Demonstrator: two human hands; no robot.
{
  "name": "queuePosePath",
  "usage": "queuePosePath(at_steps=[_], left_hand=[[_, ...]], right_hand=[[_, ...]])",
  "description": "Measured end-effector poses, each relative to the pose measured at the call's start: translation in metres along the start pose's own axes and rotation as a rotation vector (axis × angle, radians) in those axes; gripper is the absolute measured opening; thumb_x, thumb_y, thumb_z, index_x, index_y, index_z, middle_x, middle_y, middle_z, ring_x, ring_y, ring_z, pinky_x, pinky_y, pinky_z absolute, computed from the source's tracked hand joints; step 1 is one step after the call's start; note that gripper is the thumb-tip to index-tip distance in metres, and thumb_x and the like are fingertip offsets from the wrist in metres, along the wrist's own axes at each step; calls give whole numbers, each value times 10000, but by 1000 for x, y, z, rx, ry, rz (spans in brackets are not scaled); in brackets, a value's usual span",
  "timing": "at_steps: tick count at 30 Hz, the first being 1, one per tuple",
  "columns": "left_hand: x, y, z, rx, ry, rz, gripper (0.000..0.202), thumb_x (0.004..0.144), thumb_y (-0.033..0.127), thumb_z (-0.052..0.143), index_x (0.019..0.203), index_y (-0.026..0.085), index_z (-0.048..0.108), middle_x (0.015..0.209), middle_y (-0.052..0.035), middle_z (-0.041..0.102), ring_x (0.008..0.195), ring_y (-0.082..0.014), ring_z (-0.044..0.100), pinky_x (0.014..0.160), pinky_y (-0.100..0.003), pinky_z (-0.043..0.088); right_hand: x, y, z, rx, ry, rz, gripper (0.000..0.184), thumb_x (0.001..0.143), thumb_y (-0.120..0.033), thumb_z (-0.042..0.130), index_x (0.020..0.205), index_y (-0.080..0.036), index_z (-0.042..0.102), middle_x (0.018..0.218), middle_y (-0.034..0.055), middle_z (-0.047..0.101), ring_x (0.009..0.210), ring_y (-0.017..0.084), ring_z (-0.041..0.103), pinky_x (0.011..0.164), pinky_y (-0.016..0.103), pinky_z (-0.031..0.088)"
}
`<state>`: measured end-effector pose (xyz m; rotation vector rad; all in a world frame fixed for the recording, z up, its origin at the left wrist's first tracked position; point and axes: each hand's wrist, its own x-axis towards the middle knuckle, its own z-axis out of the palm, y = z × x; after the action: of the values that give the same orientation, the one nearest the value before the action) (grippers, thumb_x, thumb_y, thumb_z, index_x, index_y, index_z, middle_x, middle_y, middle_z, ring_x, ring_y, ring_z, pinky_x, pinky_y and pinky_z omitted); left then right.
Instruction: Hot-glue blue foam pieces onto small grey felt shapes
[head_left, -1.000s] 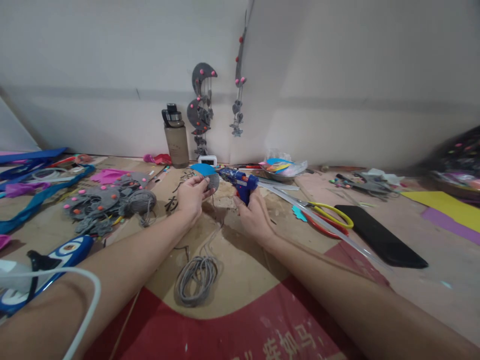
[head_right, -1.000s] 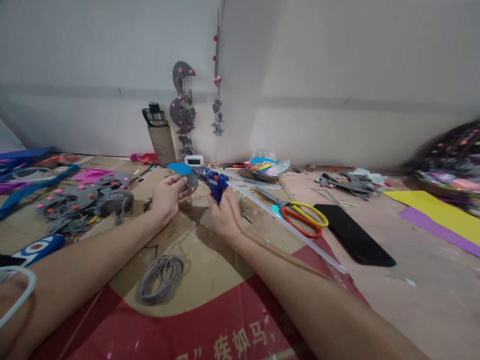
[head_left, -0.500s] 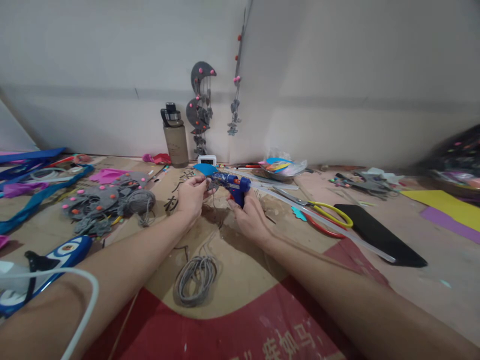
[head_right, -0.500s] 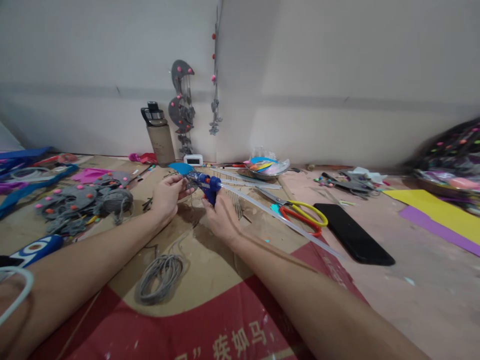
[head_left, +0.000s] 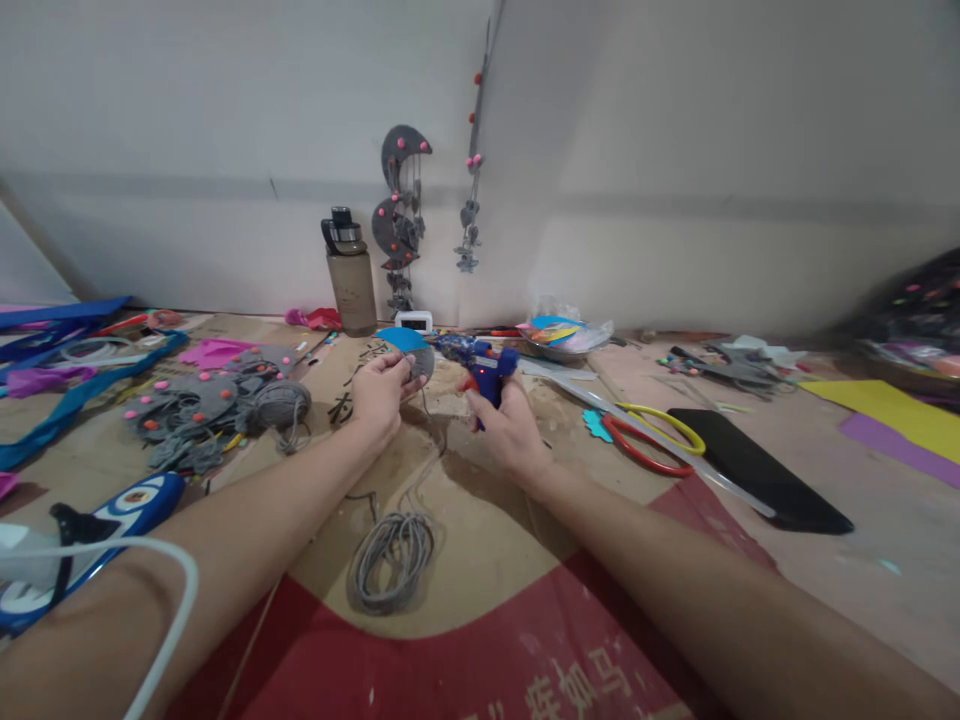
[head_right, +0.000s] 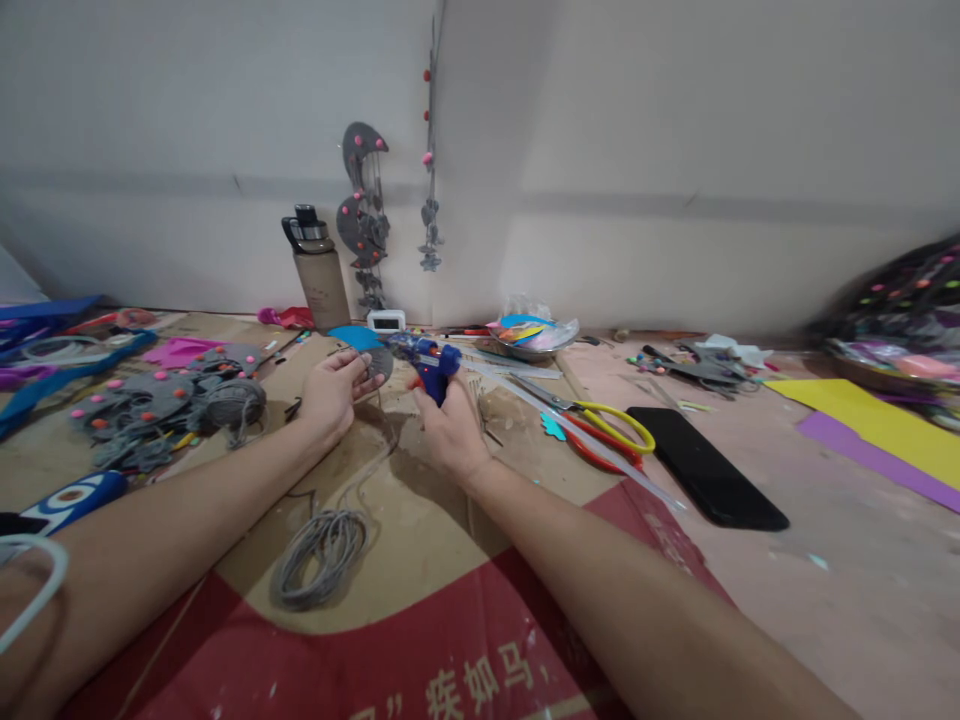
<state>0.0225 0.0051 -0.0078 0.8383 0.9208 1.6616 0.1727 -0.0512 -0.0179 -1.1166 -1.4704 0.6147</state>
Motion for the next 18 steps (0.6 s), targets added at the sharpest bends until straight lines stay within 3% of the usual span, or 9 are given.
queuePosePath(at_steps=[2,5,8,13,16,18], left_hand=[[0,1,0,-7,17,-6,228,550,171,741,669,122,552,561,40,513,510,-52,509,636,-291,563],[0,1,0,-8,39,-4,222,565,172,739,680,124,555,578,34,524,527,-56,523,657,-305,564],[0,3,1,-2,44,20,211,579,179,737,680,123,561,584,27,534,537,-64,536,669,-322,563],[3,14,4,32,-23,131,223,579,211,747,716,124,594,672,-6,587,612,-92,579,682,-319,559],[2,21,7,52,-59,200,232,571,223,752,727,133,606,665,3,580,612,-94,573,679,-314,557],[-2,24,10,85,-82,231,235,577,235,746,744,139,610,686,-5,594,634,-110,585,669,-313,555]], right_hand=[[7,4,-4,7,26,121,295,781,-350,443,1006,-168,500,790,39,604,578,150,534,587,309,453],[21,13,-12,-225,93,232,271,754,-345,456,930,-161,548,832,83,617,723,203,573,676,345,443],[33,24,-18,-462,21,294,213,746,-353,473,747,-167,577,774,123,628,780,258,591,705,375,430],[35,30,-25,-702,-103,216,264,703,-406,551,560,-188,514,661,143,609,847,322,584,766,470,401],[31,16,-31,-777,-10,98,243,660,-385,613,601,-169,516,821,206,599,1013,382,496,859,572,311],[29,1,-32,-735,57,-30,219,675,-361,608,644,-168,508,875,196,575,1052,361,457,895,563,292]])
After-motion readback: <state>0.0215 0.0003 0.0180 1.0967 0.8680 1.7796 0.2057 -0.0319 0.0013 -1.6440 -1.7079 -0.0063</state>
